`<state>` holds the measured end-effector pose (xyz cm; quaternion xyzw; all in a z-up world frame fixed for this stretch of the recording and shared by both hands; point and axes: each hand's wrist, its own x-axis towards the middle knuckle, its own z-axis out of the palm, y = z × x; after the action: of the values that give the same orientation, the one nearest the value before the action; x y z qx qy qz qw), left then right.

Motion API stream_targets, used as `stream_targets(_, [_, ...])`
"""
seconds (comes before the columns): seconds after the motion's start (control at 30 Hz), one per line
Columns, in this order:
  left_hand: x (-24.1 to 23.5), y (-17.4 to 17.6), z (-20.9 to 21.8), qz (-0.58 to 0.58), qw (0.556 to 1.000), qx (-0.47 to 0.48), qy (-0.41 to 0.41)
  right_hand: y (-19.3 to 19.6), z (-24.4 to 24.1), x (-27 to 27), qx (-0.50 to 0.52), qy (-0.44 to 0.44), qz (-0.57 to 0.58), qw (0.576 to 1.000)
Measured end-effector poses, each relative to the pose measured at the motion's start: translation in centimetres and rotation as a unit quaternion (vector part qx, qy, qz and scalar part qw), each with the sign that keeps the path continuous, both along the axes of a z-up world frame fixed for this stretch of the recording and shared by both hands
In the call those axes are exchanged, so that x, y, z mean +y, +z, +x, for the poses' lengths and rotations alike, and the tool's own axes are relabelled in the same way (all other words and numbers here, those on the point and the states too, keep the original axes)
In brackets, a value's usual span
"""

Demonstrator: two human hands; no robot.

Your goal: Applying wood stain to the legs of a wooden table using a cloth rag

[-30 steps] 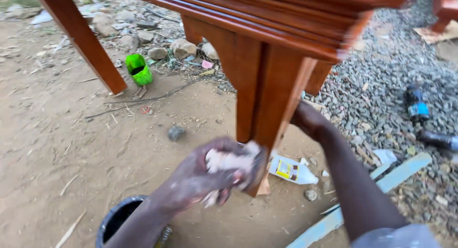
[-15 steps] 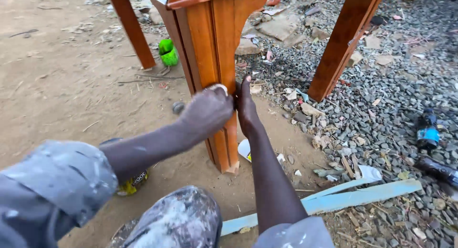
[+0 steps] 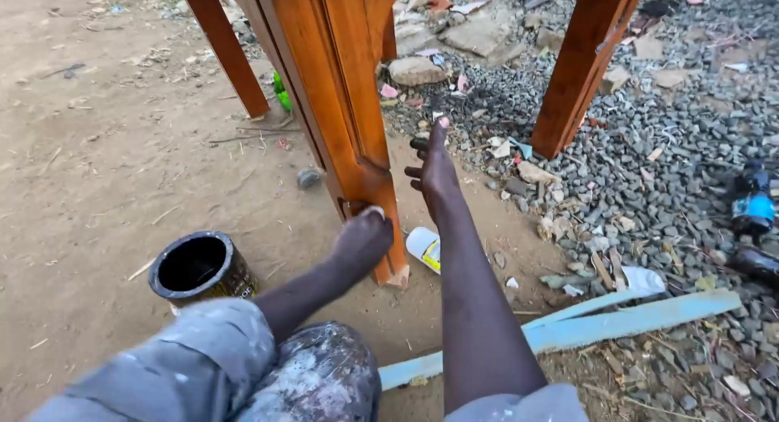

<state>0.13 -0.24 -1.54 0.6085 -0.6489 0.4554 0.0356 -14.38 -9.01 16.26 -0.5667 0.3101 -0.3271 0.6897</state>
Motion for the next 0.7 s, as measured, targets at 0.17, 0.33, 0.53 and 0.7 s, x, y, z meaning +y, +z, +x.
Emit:
stream_targets(0.17, [3.4,19.0,0.0,-0.101,0.992,-0.077,0.027,2.0,-2.0,0.3,0.021,0.006,-0.033,0.999])
stream_targets(0.33, [3.1,22.3,-2.4,-0.224,0.952,-0.159,0.133,3.0,-6.0,-1.8,0.119,-0.002,-0.136,0.983])
stream_targets(0.53, [-5.4,-6.8,-0.8,-0.013,1.000,-0.018,0.003,4.0,-12.2,-0.8,0.294,-0.027,-0.179,0.938])
stream_targets(0.7, [-2.7,-1.6,-3.1,0.135,0.985,0.085,0.064,5.1,-14.1,0.7,0.433,0.042,-0.213,0.875])
